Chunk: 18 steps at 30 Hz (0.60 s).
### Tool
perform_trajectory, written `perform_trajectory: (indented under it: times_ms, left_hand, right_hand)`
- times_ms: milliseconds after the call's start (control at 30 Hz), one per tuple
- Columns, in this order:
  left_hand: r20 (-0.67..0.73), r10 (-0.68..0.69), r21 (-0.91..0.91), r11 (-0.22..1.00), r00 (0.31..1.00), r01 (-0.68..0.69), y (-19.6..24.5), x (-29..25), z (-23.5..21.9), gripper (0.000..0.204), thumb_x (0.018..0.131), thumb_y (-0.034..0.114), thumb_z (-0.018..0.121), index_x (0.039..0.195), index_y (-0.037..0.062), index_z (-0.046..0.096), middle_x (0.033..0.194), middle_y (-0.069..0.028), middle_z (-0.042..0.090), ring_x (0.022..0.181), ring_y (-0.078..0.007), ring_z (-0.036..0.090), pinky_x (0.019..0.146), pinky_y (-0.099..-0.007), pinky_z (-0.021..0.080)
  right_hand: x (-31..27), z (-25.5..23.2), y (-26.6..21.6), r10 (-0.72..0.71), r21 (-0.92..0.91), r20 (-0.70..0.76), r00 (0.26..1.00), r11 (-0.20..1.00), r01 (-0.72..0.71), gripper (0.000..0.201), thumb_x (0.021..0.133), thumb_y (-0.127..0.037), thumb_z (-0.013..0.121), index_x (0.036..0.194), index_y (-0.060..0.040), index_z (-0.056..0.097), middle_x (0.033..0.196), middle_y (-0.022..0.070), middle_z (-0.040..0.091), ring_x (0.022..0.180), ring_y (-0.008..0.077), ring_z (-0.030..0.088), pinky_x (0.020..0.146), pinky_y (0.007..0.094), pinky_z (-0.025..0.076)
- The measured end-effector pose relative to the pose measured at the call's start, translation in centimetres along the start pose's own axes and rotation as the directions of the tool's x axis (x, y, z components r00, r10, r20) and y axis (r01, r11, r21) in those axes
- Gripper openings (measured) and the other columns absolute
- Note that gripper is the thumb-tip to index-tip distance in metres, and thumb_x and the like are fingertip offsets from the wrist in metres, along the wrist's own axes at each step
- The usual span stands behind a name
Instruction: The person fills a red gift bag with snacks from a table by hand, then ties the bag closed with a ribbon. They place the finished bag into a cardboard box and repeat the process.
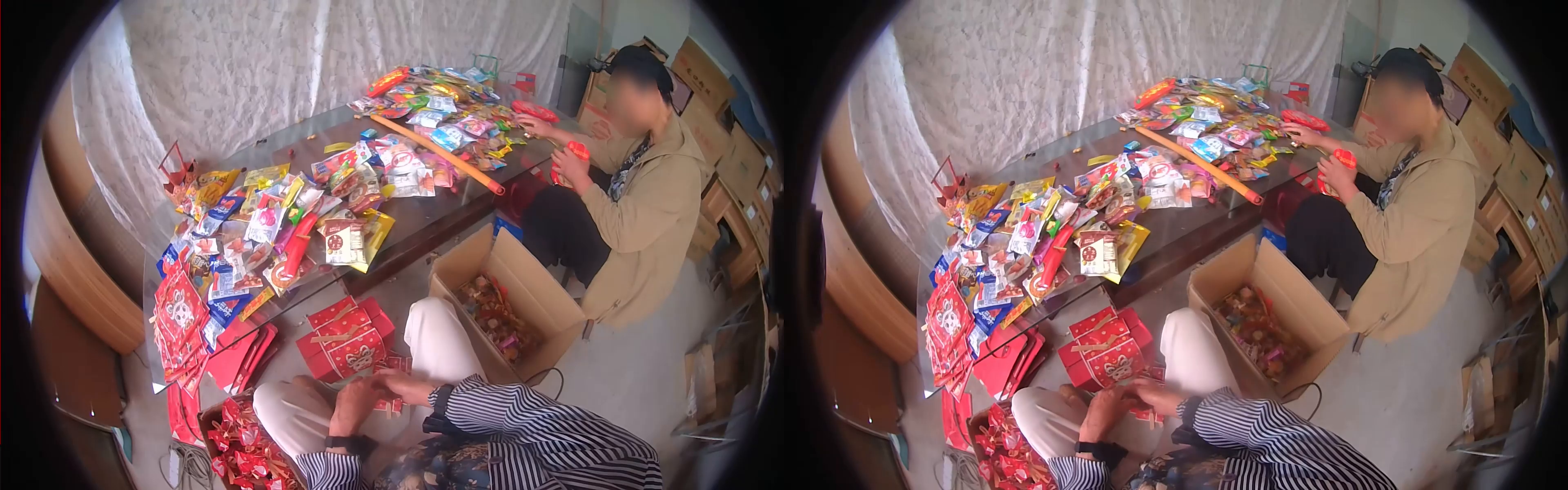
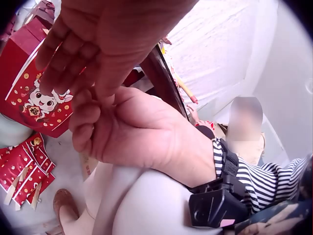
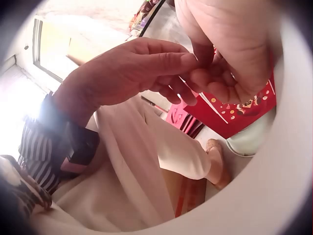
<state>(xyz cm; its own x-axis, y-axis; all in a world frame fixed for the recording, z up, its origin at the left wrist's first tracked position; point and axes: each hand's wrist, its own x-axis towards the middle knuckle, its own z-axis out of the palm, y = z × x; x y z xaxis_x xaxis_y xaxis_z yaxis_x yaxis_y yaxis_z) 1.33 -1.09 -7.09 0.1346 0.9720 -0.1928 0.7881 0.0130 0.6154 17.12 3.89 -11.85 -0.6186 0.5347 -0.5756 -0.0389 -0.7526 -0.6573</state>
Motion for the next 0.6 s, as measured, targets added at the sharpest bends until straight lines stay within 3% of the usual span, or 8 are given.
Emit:
perform_trajectory:
  times_ms: [233,300,333,367,400,467,500,600]
  left_hand:
    - [-0.052,0.029,0.102,0.995,0.998,-0.024,1.6,-0.8,1.6,0.047,0.086,0.038,0.070,0.116,0.0019,0.061,0.099,-0.0209,0.070,0.091,-0.0384,0.069,0.078,-0.0477,0.055]
    - [-0.175,0.089,0.202,0.978,0.981,-0.053,-0.4,-0.8,5.6,0.036,0.093,0.031,0.062,0.114,0.0019,0.056,0.094,-0.0183,0.069,0.083,-0.0375,0.070,0.069,-0.0463,0.056]
    - [-0.156,0.076,0.252,0.967,0.985,-0.035,1.8,-1.8,4.6,0.032,0.093,0.025,0.058,0.114,0.0017,0.054,0.094,-0.0173,0.068,0.078,-0.0340,0.071,0.065,-0.0425,0.057]
    - [-0.253,0.149,0.318,0.946,0.956,-0.063,0.2,-1.5,6.9,0.029,0.092,0.022,0.057,0.112,0.0010,0.054,0.089,-0.0170,0.067,0.074,-0.0296,0.071,0.060,-0.0387,0.057]
    - [-0.348,0.266,0.309,0.938,0.899,-0.158,0.0,-1.8,7.6,0.031,0.090,0.021,0.060,0.112,0.0003,0.053,0.083,-0.0163,0.067,0.070,-0.0278,0.071,0.056,-0.0376,0.056]
    - [-0.300,0.139,0.282,0.958,0.944,-0.052,2.4,-2.9,6.6,0.047,0.089,0.025,0.064,0.122,-0.0040,0.047,0.082,-0.0155,0.068,0.069,-0.0297,0.071,0.055,-0.0395,0.056]
    - [-0.229,0.073,0.252,0.968,0.971,-0.014,2.7,-3.0,6.7,0.052,0.089,0.026,0.065,0.126,-0.0043,0.044,0.083,-0.0160,0.069,0.070,-0.0308,0.071,0.057,-0.0418,0.056]
    - [-0.263,0.273,0.282,0.939,0.925,-0.197,4.1,-3.8,6.7,0.036,0.088,0.018,0.062,0.118,-0.0004,0.052,0.085,-0.0160,0.068,0.074,-0.0325,0.070,0.059,-0.0425,0.056]
  right_hand:
    - [2.6,-2.9,3.7,-0.223,0.024,0.092,0.971,0.975,0.221,0.023,0.103,-0.022,0.050,0.110,-0.0050,0.064,0.101,0.0032,0.066,0.085,0.0149,0.064,0.073,0.0293,0.054]
    - [1.6,-3.5,2.6,-0.211,-0.213,0.122,0.970,0.949,0.233,0.024,0.102,-0.023,0.050,0.111,-0.0043,0.064,0.102,0.0068,0.066,0.090,0.0170,0.065,0.081,0.0328,0.054]
    - [-0.3,-2.2,0.8,-0.163,-0.290,0.039,0.986,0.942,0.167,0.023,0.102,-0.022,0.051,0.109,-0.0039,0.064,0.101,0.0071,0.066,0.090,0.0173,0.065,0.079,0.0326,0.054]
    - [-1.8,-1.0,-1.0,-0.127,-0.366,-0.041,0.991,0.925,0.103,0.022,0.101,-0.022,0.052,0.107,-0.0034,0.064,0.100,0.0075,0.066,0.091,0.0176,0.066,0.078,0.0324,0.054]
    - [-1.4,-1.2,-0.5,-0.226,-0.387,-0.001,0.974,0.898,0.208,0.021,0.100,-0.020,0.053,0.106,-0.0031,0.064,0.094,0.0070,0.066,0.087,0.0180,0.066,0.071,0.0308,0.053]
    - [0.7,-2.4,1.1,-0.214,-0.255,0.008,0.977,0.944,0.209,0.018,0.098,-0.017,0.055,0.103,-0.0026,0.066,0.083,0.0057,0.064,0.079,0.0183,0.066,0.063,0.0285,0.052]
    - [1.8,-2.9,1.5,-0.102,-0.111,-0.012,0.995,0.989,0.100,0.017,0.097,-0.015,0.056,0.102,-0.0024,0.066,0.077,0.0047,0.063,0.075,0.0181,0.066,0.061,0.0278,0.052]
    - [0.7,-2.0,1.0,-0.220,-0.258,-0.017,0.975,0.943,0.208,0.016,0.096,-0.017,0.057,0.097,-0.0039,0.065,0.076,0.0044,0.065,0.065,0.0144,0.062,0.059,0.0286,0.050]
